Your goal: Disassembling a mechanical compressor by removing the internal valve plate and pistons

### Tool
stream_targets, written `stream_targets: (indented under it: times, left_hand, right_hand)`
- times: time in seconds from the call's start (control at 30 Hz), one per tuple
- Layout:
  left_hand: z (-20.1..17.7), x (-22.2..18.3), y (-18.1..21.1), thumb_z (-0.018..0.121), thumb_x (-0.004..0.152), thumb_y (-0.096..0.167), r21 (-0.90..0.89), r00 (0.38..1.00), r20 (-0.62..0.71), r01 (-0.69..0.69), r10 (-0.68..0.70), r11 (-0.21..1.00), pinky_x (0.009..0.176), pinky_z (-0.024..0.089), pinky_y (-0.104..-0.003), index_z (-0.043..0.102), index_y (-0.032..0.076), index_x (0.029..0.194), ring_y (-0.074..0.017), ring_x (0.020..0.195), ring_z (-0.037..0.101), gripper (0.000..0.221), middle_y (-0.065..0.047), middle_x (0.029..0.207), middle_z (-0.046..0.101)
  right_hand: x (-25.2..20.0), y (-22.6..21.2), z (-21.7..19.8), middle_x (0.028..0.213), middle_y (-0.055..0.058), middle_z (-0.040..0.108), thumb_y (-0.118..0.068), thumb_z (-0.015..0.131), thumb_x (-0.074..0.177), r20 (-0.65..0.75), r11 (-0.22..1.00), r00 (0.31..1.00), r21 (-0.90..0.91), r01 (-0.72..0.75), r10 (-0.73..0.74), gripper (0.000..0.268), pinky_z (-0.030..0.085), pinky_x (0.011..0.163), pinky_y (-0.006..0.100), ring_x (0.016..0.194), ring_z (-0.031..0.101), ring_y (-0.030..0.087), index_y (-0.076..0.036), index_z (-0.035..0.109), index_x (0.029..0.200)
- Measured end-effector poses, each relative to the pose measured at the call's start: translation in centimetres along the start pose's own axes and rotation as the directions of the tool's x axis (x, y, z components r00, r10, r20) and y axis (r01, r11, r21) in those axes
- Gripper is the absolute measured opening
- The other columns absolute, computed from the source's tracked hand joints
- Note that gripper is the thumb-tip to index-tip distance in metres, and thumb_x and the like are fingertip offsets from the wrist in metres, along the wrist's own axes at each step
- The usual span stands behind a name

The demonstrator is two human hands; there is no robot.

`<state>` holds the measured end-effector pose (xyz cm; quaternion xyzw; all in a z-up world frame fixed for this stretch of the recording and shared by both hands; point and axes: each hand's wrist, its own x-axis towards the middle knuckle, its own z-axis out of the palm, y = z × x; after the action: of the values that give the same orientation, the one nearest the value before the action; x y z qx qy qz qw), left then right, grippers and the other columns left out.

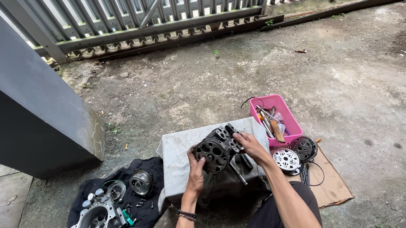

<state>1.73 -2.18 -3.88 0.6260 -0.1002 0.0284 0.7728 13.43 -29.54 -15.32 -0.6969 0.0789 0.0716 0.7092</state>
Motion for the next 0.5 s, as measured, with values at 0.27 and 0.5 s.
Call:
stream_targets:
  times: [0.27,0.5]
  left_hand:
    - [-0.2,0.0,-0.4,0.045,0.1,0.02,0.085,0.998,0.038,-0.059,0.056,0.995,0.121,0.023,-0.055,0.038,0.014,0.148,-0.0303,0.138,0.036,0.049,-0.012,0.137,0.039]
    - [2.0,-0.2,1.5,0.055,0.096,0.018,0.05,0.977,-0.199,-0.072,0.08,0.996,0.114,0.031,-0.038,0.052,0.01,0.137,-0.0187,0.118,0.045,0.042,-0.009,0.12,0.045]
  right_hand:
    - [-6.5,-8.2,3.9,0.162,0.027,0.03,-0.07,0.059,0.071,0.028,0.983,0.991,-0.127,-0.13,0.134,0.109,0.025,0.116,0.069,0.151,0.027,0.044,0.003,0.041,0.15]
    - [1.9,1.1,0.1,0.102,0.005,0.074,-0.047,0.071,0.097,0.025,0.999,0.999,0.027,-0.034,0.033,0.047,0.061,0.076,0.042,0.089,0.069,0.015,-0.007,0.071,0.121]
